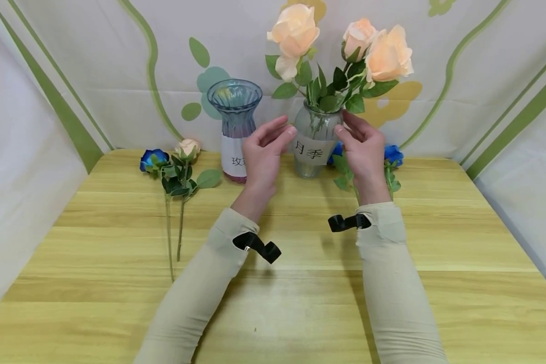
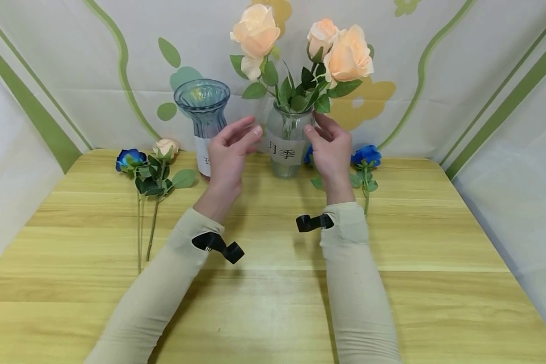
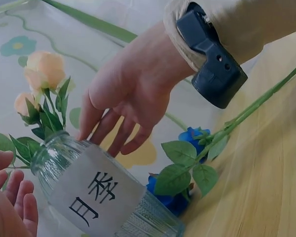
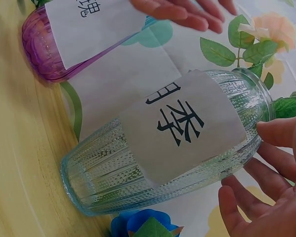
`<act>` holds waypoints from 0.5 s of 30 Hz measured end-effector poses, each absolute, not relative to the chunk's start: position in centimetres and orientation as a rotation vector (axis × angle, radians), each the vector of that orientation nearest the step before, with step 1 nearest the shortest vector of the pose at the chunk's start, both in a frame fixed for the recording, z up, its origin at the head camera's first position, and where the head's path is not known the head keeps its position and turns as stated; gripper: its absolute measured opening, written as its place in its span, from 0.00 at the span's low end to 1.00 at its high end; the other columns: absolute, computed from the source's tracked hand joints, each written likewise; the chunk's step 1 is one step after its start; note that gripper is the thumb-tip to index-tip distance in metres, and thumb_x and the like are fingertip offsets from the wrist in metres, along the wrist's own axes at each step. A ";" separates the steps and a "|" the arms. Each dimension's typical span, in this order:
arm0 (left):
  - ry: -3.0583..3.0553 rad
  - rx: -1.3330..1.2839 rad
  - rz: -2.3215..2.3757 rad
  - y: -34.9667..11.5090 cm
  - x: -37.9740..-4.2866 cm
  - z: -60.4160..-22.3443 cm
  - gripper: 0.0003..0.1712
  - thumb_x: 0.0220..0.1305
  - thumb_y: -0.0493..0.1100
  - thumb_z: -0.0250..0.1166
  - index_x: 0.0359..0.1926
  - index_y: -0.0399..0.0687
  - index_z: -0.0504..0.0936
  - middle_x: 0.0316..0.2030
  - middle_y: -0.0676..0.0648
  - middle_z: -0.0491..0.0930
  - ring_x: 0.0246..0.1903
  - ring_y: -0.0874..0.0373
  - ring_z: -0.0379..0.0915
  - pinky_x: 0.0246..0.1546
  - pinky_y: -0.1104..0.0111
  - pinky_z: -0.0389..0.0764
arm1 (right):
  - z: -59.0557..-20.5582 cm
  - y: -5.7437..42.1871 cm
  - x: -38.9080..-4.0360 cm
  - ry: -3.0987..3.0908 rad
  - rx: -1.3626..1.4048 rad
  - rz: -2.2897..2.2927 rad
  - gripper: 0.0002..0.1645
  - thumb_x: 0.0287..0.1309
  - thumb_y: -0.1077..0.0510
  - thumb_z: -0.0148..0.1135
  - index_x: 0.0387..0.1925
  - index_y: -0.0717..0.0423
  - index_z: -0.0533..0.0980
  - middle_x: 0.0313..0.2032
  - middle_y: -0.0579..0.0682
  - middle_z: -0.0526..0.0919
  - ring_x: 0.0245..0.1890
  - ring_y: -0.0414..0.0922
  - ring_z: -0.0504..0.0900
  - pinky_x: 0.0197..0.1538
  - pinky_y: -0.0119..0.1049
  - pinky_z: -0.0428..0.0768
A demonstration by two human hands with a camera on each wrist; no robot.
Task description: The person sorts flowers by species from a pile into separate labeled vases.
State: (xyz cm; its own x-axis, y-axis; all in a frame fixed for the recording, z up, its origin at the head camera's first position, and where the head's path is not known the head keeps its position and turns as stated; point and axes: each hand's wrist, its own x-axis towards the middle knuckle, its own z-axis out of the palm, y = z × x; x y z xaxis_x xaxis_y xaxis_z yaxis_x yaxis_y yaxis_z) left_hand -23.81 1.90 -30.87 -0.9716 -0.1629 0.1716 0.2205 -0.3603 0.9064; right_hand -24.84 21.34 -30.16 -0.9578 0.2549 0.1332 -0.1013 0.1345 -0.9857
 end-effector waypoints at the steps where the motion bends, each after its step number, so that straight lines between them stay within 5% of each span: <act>1: -1.623 -0.084 -2.412 1.8 -23.6 -30.7 0.21 0.66 0.35 0.75 0.59 0.37 0.87 0.46 0.45 0.91 0.41 0.67 0.86 0.38 0.74 0.82 | -30.1 21.3 -24.8 -2.146 -0.149 1.901 0.28 0.72 0.52 0.67 0.71 0.41 0.78 0.74 0.45 0.77 0.69 0.44 0.79 0.54 0.31 0.77; 15: -1.660 -0.104 -2.385 -0.1 -21.9 -29.6 0.16 0.66 0.35 0.75 0.55 0.42 0.89 0.46 0.46 0.91 0.45 0.62 0.87 0.43 0.73 0.85 | -29.9 21.3 -24.6 -2.166 -0.167 1.905 0.28 0.72 0.50 0.67 0.71 0.40 0.78 0.74 0.44 0.76 0.69 0.44 0.78 0.58 0.35 0.77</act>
State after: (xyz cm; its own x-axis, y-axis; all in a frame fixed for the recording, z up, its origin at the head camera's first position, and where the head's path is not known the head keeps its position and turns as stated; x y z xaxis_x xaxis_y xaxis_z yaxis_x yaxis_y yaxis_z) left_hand -21.86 -0.10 -29.60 -0.9701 -0.1505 0.1903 0.2307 -0.3297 0.9155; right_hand -24.62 21.32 -29.86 -0.9618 0.2499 0.1118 -0.0791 0.1374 -0.9874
